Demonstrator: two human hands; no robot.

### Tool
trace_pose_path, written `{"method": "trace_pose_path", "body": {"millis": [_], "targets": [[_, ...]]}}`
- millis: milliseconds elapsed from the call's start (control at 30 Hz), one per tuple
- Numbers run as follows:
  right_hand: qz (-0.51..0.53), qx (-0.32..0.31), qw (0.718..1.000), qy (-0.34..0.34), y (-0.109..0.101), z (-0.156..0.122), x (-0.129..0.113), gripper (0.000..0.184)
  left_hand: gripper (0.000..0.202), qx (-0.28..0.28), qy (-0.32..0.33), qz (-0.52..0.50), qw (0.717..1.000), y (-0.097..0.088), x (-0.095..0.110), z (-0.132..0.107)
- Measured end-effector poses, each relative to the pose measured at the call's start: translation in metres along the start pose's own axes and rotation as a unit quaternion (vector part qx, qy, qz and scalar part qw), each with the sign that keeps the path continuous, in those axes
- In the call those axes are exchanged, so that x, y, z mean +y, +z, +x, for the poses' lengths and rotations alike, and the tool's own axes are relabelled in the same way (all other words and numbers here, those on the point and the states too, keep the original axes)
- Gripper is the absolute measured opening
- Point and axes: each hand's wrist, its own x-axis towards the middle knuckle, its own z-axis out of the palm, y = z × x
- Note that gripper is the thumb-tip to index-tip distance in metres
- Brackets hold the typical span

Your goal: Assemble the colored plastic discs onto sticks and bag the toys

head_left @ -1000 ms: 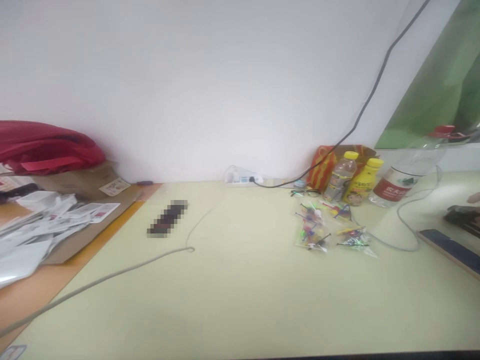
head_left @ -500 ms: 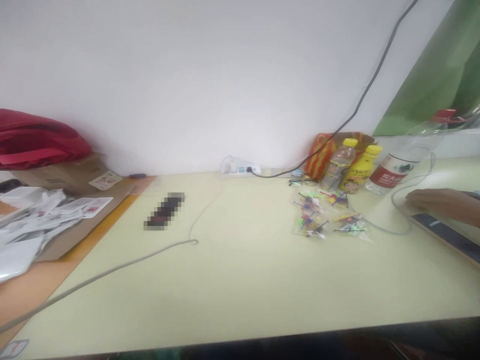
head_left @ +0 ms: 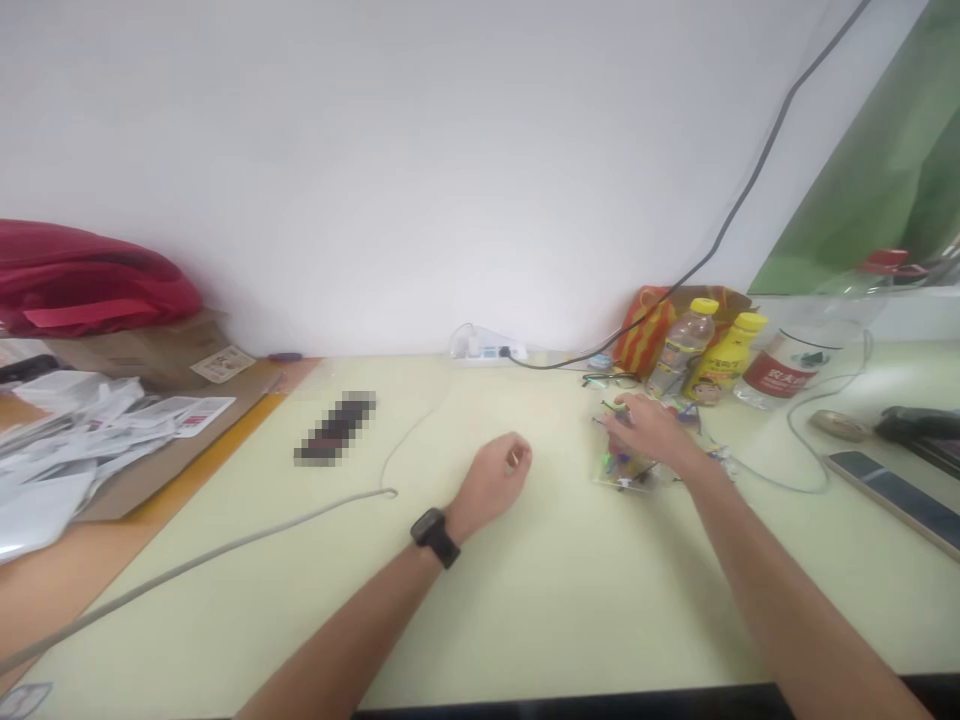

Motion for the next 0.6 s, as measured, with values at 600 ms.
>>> {"method": "trace_pose_path", "body": {"millis": [600], "targets": [[-0.048, 0.059, 0.996, 0.035, 0.034, 0.018, 0.028, 0.029, 0.017, 0.043, -0.031, -0.084, 0.995, 0.003, -0.036, 0.019]]}}
